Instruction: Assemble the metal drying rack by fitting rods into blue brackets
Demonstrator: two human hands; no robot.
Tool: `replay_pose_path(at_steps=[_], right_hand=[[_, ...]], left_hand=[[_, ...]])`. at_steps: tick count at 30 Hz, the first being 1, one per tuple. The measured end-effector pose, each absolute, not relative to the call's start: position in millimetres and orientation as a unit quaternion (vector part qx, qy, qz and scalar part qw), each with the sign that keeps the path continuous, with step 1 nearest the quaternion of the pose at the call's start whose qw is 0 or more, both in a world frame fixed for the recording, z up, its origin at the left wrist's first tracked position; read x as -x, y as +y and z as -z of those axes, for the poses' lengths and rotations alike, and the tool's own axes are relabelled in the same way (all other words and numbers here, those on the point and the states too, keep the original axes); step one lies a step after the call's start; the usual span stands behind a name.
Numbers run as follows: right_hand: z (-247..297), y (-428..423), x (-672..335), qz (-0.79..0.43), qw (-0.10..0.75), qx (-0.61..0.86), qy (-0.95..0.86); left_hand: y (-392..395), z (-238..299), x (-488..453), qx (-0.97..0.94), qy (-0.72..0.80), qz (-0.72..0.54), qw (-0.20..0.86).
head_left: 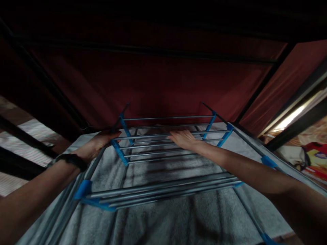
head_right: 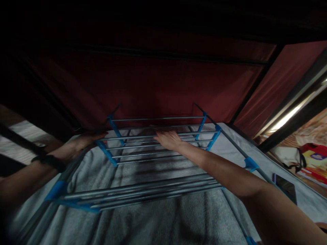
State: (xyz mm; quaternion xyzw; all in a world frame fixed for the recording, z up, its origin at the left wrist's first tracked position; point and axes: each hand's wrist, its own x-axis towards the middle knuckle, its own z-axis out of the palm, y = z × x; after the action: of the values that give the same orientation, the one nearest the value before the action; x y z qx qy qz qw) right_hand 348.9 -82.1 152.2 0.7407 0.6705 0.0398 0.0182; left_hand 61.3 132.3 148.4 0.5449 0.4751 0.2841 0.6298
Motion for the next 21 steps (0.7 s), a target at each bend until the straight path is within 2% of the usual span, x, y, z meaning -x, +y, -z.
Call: replay_pose_path(at_steps=[8, 21], right_hand=[[-140.6, -75.3, -359.9, -0.062, 0.048, -0.725, 0.684], [-139.4, -75.6, -364.3, -0.036, 0.016, -0.721, 0.692]], left_hand=[[118.2, -148.1, -62.9, -0.549, 0.427, -0.323, 0.642], [120.4, -143.1, -64.0, -0.555, 0.414, -0.364, 0.623]])
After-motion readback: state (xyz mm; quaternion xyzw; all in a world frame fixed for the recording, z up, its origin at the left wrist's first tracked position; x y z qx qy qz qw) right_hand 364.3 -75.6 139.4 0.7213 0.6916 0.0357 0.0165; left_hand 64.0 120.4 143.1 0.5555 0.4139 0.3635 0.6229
